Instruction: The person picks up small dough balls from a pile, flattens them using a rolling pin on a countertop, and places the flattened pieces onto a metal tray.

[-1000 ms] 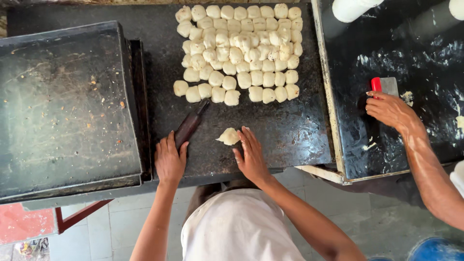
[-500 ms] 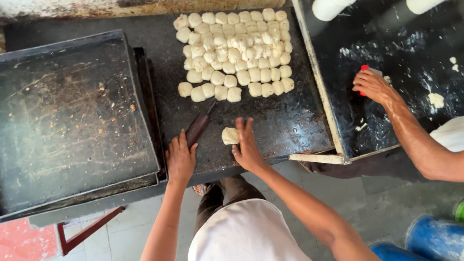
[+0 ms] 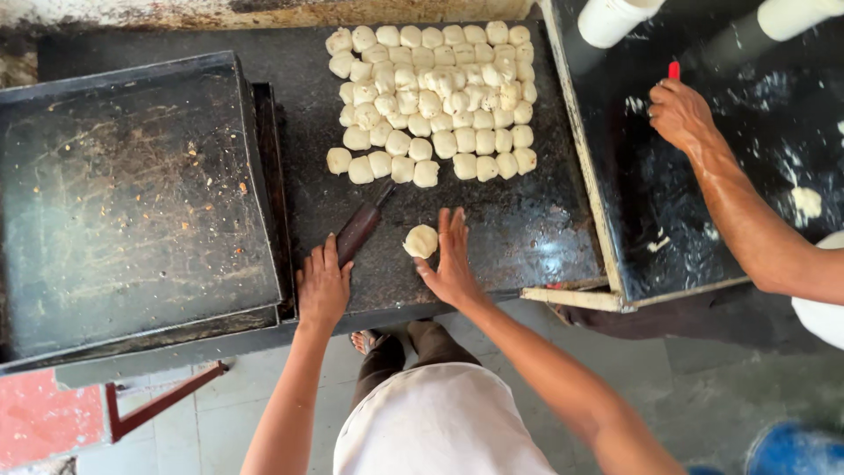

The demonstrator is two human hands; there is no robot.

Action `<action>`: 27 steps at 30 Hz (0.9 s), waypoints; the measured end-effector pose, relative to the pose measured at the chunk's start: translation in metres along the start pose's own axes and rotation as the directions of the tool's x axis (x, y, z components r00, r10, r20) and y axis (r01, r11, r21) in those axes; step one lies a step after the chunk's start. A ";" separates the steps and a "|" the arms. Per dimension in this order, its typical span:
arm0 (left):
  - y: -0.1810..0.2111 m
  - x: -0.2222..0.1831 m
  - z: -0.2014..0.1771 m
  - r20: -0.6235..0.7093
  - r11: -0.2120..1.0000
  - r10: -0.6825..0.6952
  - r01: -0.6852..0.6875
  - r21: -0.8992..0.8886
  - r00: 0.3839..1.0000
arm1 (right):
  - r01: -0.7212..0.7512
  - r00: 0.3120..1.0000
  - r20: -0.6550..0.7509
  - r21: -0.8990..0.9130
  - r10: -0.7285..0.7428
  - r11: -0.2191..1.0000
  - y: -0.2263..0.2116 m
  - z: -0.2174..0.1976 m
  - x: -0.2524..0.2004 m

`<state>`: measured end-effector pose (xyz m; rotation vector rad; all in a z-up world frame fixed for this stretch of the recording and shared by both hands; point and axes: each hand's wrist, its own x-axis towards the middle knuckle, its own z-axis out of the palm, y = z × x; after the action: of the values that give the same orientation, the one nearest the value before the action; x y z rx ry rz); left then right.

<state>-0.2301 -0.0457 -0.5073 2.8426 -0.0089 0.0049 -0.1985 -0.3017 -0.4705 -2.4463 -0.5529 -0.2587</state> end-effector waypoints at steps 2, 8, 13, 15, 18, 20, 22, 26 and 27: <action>0.005 -0.002 -0.001 -0.023 0.999 -0.025 0.026 0.038 0.999 | -0.262 0.944 0.208 0.001 0.256 0.965 0.005 0.005 0.007; 0.015 -0.007 -0.007 -0.086 0.999 -0.033 0.037 0.037 0.996 | -0.234 0.918 0.353 0.115 0.181 0.965 0.057 0.028 0.030; 0.027 -0.029 -0.004 -0.153 0.998 -0.049 0.056 0.037 0.987 | 0.194 0.956 0.228 -0.028 -0.182 0.981 0.055 0.015 -0.017; 0.030 -0.033 -0.004 -0.161 0.995 -0.071 0.081 0.055 0.984 | 0.120 0.972 0.201 0.004 -0.118 0.993 0.045 0.014 -0.014; 0.032 -0.041 -0.011 -0.138 0.988 -0.097 0.112 0.110 0.986 | 0.137 0.921 0.374 -0.062 -0.104 0.989 0.031 0.022 0.008; 0.037 -0.039 -0.010 -0.101 0.991 -0.092 0.101 0.091 0.991 | 0.007 0.884 0.464 -0.117 0.049 0.993 0.038 0.021 0.029; 0.037 -0.027 -0.009 -0.123 0.990 -0.108 0.118 0.075 0.986 | -0.018 0.890 0.455 -0.018 0.024 1.000 0.050 0.022 0.055; 0.035 -0.040 -0.005 -0.170 0.984 -0.139 0.156 0.088 0.976 | 0.556 0.821 0.290 -0.216 -0.491 0.803 0.056 0.016 0.034; 0.037 -0.044 -0.003 -0.179 0.982 -0.145 0.164 0.095 0.973 | 0.486 0.841 0.313 -0.080 -0.441 0.870 0.056 0.010 0.023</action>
<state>-0.2741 -0.0805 -0.4940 2.9331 0.2576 0.2231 -0.1521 -0.3291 -0.5003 -2.4801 -1.3090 -0.1453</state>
